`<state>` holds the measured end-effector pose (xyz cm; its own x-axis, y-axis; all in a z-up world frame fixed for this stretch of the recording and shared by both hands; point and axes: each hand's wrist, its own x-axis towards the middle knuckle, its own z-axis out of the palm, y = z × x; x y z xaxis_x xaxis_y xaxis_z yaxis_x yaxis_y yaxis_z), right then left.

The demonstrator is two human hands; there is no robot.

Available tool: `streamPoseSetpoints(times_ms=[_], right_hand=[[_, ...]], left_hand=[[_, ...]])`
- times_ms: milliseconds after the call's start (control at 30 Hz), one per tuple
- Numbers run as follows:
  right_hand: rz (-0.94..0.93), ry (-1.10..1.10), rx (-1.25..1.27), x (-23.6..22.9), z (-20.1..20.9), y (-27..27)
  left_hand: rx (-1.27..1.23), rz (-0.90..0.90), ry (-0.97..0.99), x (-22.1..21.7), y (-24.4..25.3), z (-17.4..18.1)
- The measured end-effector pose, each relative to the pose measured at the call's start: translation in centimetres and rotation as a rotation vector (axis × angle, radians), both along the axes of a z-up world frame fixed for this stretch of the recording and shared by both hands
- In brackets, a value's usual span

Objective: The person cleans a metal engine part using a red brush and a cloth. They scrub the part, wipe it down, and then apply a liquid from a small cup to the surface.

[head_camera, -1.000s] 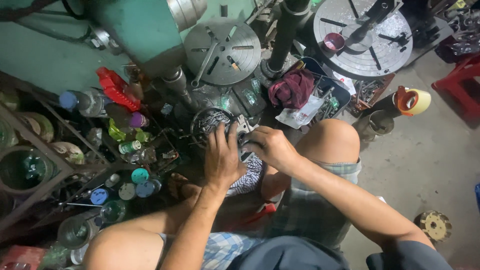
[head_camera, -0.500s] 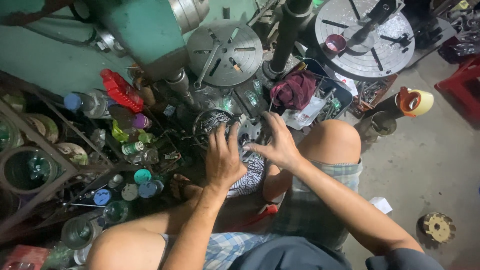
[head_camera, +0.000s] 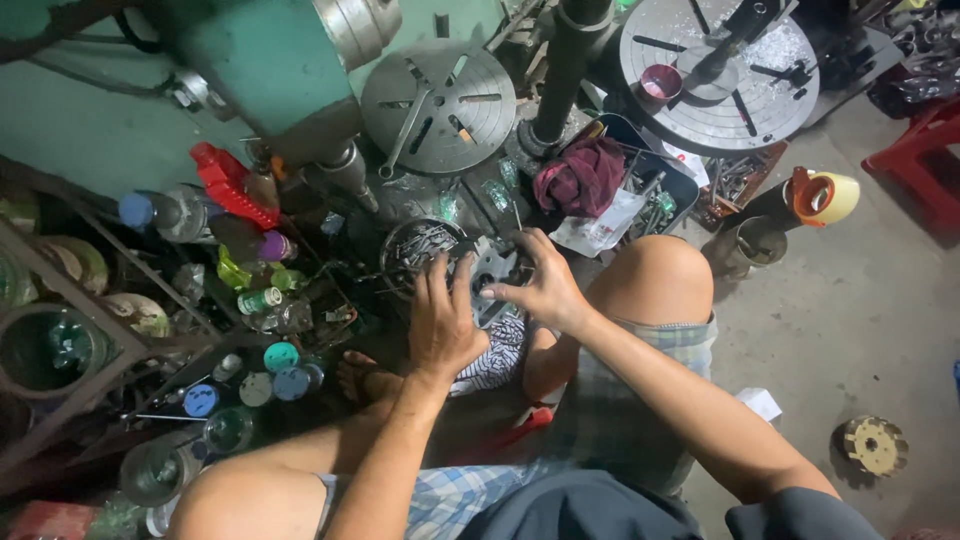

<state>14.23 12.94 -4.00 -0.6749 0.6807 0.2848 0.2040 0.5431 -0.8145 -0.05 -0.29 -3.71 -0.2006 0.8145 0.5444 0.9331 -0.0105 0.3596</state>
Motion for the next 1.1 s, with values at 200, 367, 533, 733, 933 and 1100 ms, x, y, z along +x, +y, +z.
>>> streamPoseSetpoints(times_ms=[200, 367, 533, 733, 933, 1100], right_hand=[[-0.067, 0.018, 0.011, -0.5, -1.5, -0.3], [-0.086, -0.03, 0.049, -0.5, -1.8, -0.2], [-0.073, 0.068, 0.153, 1.1, 1.6, -0.1], [0.213, 0.014, 0.233, 3.8, 8.4, -2.0], [0.381, 0.007, 0.059, 4.2, 7.8, -3.5], [0.362, -0.032, -0.039, 3.8, 7.3, -3.8]], left_hand=[[-0.004, -0.025, -0.003, 0.0, 0.1, -0.8], [-0.069, 0.002, -0.022, 0.5, -0.1, -0.5], [0.025, -0.033, -0.132, -1.8, 0.0, -1.6], [0.1, -0.125, -0.279, -3.0, -0.5, -2.3], [0.209, -0.212, -0.358, -2.4, -0.4, -2.1], [0.265, -0.233, -0.345, -1.5, -0.3, -1.0]])
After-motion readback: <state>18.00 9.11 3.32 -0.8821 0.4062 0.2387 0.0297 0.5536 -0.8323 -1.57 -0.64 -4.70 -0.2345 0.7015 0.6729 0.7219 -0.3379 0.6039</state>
